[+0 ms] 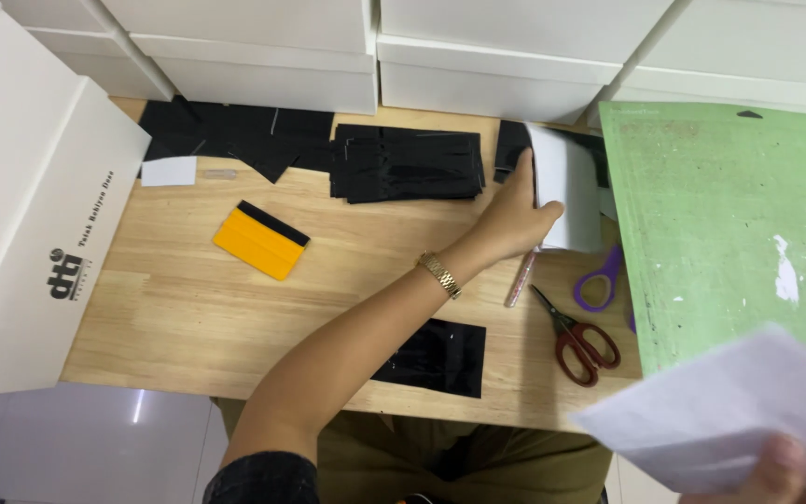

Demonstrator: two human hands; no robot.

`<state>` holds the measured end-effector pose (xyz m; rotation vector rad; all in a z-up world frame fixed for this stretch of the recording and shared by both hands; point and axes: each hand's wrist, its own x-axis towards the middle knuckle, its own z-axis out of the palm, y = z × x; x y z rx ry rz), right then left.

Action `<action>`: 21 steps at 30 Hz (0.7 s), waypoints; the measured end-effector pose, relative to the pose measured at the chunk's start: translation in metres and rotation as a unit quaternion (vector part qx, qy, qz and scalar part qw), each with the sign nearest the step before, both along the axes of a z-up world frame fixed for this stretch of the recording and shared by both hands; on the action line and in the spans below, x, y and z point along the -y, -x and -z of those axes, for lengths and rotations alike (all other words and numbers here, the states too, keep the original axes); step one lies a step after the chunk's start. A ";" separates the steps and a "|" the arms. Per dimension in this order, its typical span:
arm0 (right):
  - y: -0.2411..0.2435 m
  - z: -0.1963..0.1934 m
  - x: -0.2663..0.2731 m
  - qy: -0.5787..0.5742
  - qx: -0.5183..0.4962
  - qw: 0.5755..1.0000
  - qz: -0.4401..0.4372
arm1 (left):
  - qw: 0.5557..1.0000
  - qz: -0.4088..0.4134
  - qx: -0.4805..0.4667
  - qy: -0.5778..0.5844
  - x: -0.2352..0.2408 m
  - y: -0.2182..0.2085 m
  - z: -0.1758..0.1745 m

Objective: Applying black vinyl stickers to white surfaces using scissors and a squeegee

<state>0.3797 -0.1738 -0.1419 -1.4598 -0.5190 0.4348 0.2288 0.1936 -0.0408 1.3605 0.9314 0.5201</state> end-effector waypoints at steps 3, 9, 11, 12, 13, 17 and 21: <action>0.034 -0.092 -0.078 0.004 -0.029 1.000 0.006 | 0.965 0.026 -0.100 -0.241 0.006 0.007 0.017; 0.100 -0.137 -0.098 0.017 0.128 0.991 -0.028 | 0.975 0.071 0.110 -0.182 0.104 0.112 -0.081; 0.112 -0.134 -0.101 0.012 0.126 0.990 -0.068 | 0.984 0.095 0.144 -0.042 0.133 0.136 -0.091; 0.117 -0.135 -0.103 0.012 0.124 0.990 -0.071 | 0.985 0.092 0.142 -0.042 0.142 0.142 -0.084; 0.122 -0.136 -0.105 -0.004 0.113 0.989 -0.099 | 0.986 0.038 0.159 -0.043 0.152 0.146 -0.078; 0.132 -0.140 -0.107 0.046 0.074 0.988 -0.125 | 0.984 -0.054 0.169 0.001 0.169 0.162 -0.059; 0.121 -0.128 -0.106 -0.003 0.033 0.988 -0.154 | 0.973 -0.098 0.210 -0.022 0.173 0.169 -0.052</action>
